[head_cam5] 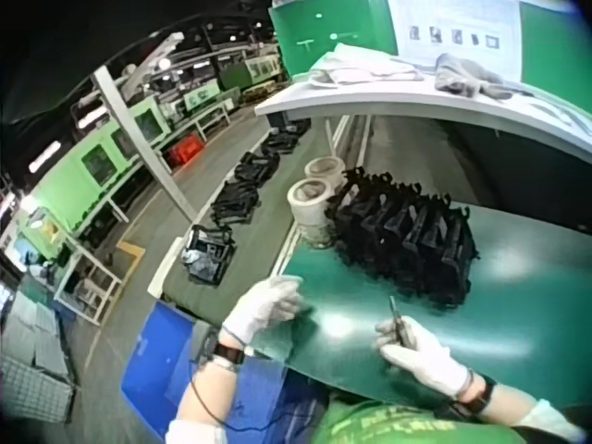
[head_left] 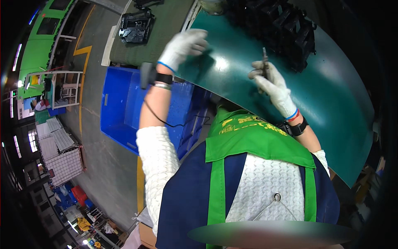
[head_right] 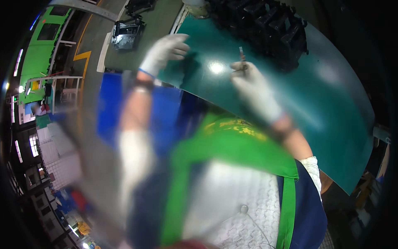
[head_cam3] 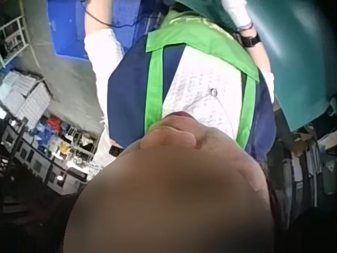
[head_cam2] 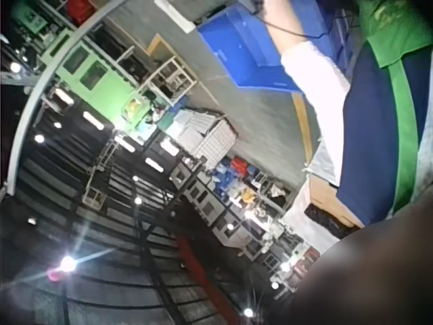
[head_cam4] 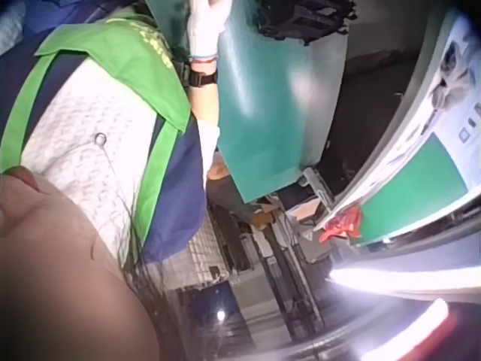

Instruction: Inspecting, trimming, and sorting black plastic components in a factory setting.

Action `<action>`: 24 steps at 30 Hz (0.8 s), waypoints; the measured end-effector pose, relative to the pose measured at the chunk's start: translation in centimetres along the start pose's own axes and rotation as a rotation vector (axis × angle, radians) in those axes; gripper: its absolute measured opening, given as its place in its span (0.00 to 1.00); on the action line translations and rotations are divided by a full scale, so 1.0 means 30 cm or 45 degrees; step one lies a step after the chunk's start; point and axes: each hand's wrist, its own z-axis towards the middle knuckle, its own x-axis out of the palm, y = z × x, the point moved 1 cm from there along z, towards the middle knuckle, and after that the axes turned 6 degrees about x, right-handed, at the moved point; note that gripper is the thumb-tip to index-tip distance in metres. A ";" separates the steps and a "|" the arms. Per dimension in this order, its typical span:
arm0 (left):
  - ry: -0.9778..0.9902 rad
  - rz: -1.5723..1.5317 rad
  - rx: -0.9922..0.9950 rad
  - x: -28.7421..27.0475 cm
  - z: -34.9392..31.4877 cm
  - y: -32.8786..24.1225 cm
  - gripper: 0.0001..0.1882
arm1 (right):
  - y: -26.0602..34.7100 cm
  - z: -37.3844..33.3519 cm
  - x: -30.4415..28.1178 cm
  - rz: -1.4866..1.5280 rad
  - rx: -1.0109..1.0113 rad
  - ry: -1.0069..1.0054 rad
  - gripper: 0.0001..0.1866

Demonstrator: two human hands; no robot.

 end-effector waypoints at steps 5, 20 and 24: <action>-0.543 -0.510 0.120 -0.421 -0.057 0.033 0.30 | -0.075 -0.040 -0.073 0.268 0.179 -0.267 0.27; -1.049 -0.630 -0.022 -0.858 -0.149 0.275 0.32 | -0.222 -0.040 -0.055 0.224 0.035 -0.397 0.27; -1.069 -0.397 0.154 -0.897 -0.022 0.412 0.33 | -0.295 -0.020 -0.036 -0.057 -0.036 -0.446 0.27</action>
